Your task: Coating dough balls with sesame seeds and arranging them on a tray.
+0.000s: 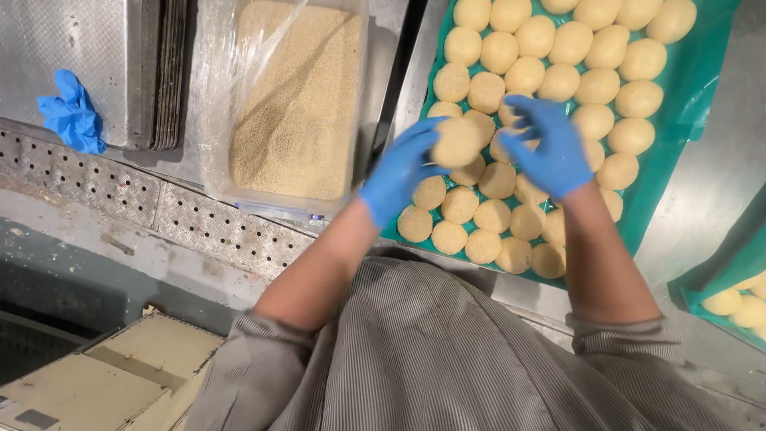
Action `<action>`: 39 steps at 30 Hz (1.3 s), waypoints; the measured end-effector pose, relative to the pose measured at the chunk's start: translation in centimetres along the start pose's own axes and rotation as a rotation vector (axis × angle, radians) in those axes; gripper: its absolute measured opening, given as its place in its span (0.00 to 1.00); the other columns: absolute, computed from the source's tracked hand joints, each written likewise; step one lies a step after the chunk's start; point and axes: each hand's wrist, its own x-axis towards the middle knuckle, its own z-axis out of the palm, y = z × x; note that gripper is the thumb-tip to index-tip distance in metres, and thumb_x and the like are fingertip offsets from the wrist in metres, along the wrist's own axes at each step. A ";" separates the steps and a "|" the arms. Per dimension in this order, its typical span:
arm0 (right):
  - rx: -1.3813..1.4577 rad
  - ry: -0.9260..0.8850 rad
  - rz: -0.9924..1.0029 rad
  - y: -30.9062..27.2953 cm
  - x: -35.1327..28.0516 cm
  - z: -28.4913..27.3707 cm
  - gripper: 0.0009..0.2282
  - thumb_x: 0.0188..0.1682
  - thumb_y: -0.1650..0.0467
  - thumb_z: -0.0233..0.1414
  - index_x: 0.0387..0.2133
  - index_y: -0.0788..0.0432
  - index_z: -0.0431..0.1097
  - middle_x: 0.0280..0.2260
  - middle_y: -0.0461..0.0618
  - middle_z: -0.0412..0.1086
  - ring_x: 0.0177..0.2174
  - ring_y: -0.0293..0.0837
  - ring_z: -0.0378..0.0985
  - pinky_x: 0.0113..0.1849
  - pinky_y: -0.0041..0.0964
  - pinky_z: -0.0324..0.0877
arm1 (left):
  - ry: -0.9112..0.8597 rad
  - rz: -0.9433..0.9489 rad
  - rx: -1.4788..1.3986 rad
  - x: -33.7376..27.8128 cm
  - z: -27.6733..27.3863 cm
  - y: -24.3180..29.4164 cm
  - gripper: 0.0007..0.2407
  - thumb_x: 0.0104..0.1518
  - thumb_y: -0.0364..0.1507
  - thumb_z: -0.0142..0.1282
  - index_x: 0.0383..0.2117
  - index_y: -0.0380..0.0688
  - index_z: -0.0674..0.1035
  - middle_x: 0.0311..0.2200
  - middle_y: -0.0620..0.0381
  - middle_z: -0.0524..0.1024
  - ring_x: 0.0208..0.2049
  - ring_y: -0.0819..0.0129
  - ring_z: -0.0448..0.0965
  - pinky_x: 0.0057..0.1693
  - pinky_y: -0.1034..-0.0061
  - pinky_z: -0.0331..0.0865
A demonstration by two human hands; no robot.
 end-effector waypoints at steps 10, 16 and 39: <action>0.412 -0.107 0.161 9.3 -0.4 2.7 0.29 0.43 0.66 0.63 0.60 0.57 0.65 0.54 0.57 0.69 0.51 0.53 0.75 0.51 0.46 0.72 | 0.002 -0.123 0.252 4.1 4.0 -3.9 0.29 0.61 0.40 0.52 0.69 0.50 0.59 0.56 0.53 0.71 0.56 0.62 0.74 0.59 0.65 0.70; 0.165 -0.231 0.275 11.2 3.2 3.0 0.26 0.45 0.64 0.61 0.58 0.57 0.67 0.52 0.60 0.72 0.51 0.59 0.76 0.52 0.50 0.71 | 0.033 -0.120 0.301 1.8 3.9 -1.5 0.30 0.59 0.41 0.54 0.68 0.48 0.62 0.55 0.52 0.74 0.56 0.62 0.75 0.60 0.68 0.68; -0.282 -0.254 0.029 19.6 0.2 0.3 0.29 0.51 0.55 0.57 0.62 0.59 0.69 0.49 0.66 0.71 0.49 0.66 0.69 0.44 0.57 0.70 | 0.079 -0.086 0.384 -1.6 3.0 -0.8 0.25 0.62 0.40 0.52 0.65 0.45 0.67 0.54 0.54 0.75 0.57 0.67 0.75 0.63 0.67 0.68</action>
